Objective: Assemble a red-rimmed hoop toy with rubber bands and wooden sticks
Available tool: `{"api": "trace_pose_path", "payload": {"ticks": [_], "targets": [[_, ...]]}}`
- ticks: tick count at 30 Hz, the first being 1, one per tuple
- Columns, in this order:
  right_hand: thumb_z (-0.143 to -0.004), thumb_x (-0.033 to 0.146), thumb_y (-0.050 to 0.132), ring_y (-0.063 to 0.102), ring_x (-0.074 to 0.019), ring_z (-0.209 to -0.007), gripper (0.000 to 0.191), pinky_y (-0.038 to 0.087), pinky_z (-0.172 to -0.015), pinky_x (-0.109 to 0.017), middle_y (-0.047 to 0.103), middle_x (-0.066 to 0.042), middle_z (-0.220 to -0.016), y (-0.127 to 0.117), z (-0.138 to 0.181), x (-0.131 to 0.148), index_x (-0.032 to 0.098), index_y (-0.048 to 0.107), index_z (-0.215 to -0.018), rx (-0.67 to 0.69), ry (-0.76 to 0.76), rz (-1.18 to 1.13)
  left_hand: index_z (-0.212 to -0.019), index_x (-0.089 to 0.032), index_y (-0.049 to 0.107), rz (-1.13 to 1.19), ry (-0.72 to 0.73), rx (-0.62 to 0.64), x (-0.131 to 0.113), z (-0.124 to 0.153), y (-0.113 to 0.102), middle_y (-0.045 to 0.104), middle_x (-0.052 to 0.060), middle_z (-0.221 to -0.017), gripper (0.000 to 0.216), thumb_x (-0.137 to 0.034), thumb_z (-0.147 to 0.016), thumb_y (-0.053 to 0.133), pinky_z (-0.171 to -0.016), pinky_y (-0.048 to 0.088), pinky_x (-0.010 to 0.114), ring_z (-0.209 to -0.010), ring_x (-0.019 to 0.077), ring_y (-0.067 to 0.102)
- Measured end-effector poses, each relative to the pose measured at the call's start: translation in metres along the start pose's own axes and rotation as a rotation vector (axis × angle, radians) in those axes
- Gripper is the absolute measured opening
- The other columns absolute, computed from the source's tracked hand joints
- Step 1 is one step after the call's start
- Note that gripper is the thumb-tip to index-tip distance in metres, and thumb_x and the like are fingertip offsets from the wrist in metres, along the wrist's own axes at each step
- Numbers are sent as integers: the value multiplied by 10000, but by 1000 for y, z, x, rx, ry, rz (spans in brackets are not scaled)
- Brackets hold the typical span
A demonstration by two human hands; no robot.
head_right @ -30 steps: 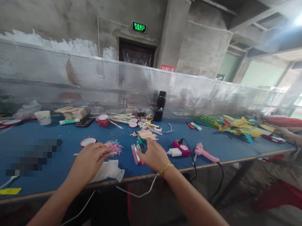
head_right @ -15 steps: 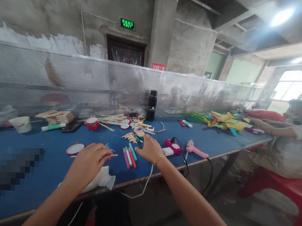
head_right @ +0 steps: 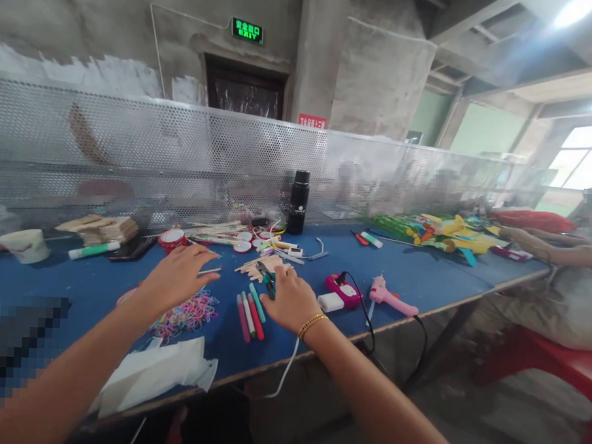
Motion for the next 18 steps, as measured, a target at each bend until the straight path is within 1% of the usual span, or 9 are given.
{"api": "trace_pose_path", "payload": {"ticks": [4, 6, 8, 9, 10, 13, 16, 18], "targets": [[-920, 456, 559, 658, -305, -1070, 519, 491, -886, -370, 629, -181, -1217, 14, 1, 0, 131, 495, -1320, 5, 5, 171, -1196, -207, 721, 68, 130, -76, -26, 53, -12, 659, 118, -1291, 351, -362, -884, 686, -1033, 483, 492, -1203, 323, 580], [-914, 474, 559, 657, -306, -1068, 519, 494, -886, -378, 631, -180, -1217, 17, -4, 0, 136, 504, -1304, -17, 16, 202, -1168, -210, 735, 103, 150, -116, -33, 78, -11, 677, 115, -1258, 318, -342, -883, 686, -1023, 500, 502, -1195, 320, 590], [-910, 493, 557, 648, -310, -1096, 546, 488, -917, -389, 627, -184, -1237, 19, -16, -4, 133, 500, -1316, -29, 34, 204, -1149, -222, 743, 123, 157, -158, -36, 98, -7, 688, 109, -1240, 295, -327, -879, 685, -1002, 520, 512, -1174, 322, 608], [-906, 503, 558, 637, -313, -1131, 569, 479, -945, -393, 619, -188, -1268, 21, -24, -9, 132, 493, -1332, -25, 50, 199, -1156, -237, 741, 135, 173, -181, -37, 106, -4, 688, 101, -1250, 290, -321, -887, 673, -1016, 515, 519, -1190, 322, 606], [-900, 512, 564, 620, -316, -1172, 590, 467, -975, -396, 609, -189, -1301, 22, -33, -15, 133, 488, -1347, -14, 71, 194, -1153, -254, 742, 138, 190, -209, -38, 114, -2, 690, 92, -1252, 280, -322, -894, 660, -1030, 508, 533, -1197, 324, 607], [-869, 527, 598, 566, -326, -1277, 615, 436, -1037, -397, 605, -182, -1357, 27, -60, -40, 140, 517, -1340, 51, 165, 189, -1128, -281, 744, 137, 211, -284, -36, 134, 5, 694, 79, -1251, 249, -302, -905, 635, -979, 553, 491, -1179, 305, 631], [-865, 516, 602, 603, -347, -1240, 595, 460, -1011, -412, 664, -213, -1278, 32, -81, -65, 98, 578, -1288, 93, 236, 217, -1086, -276, 744, 123, 265, -378, -34, 146, 7, 702, 75, -1238, 219, -292, -895, 639, -918, 592, 428, -1159, 277, 650], [-851, 542, 614, 623, -358, -1218, 621, 478, -988, -421, 680, -226, -1253, 37, -89, -77, 88, 602, -1275, 122, 272, 241, -1068, -268, 742, 119, 286, -434, -32, 150, 7, 711, 78, -1216, 208, -271, -890, 633, -893, 604, 409, -1137, 264, 660]]}}
Point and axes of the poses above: each hand's wrist, its own z-axis away from the middle knuckle, its own y-axis out of the palm, x = y × z, the point moved 7 cm from there along -z, towards the middle knuckle
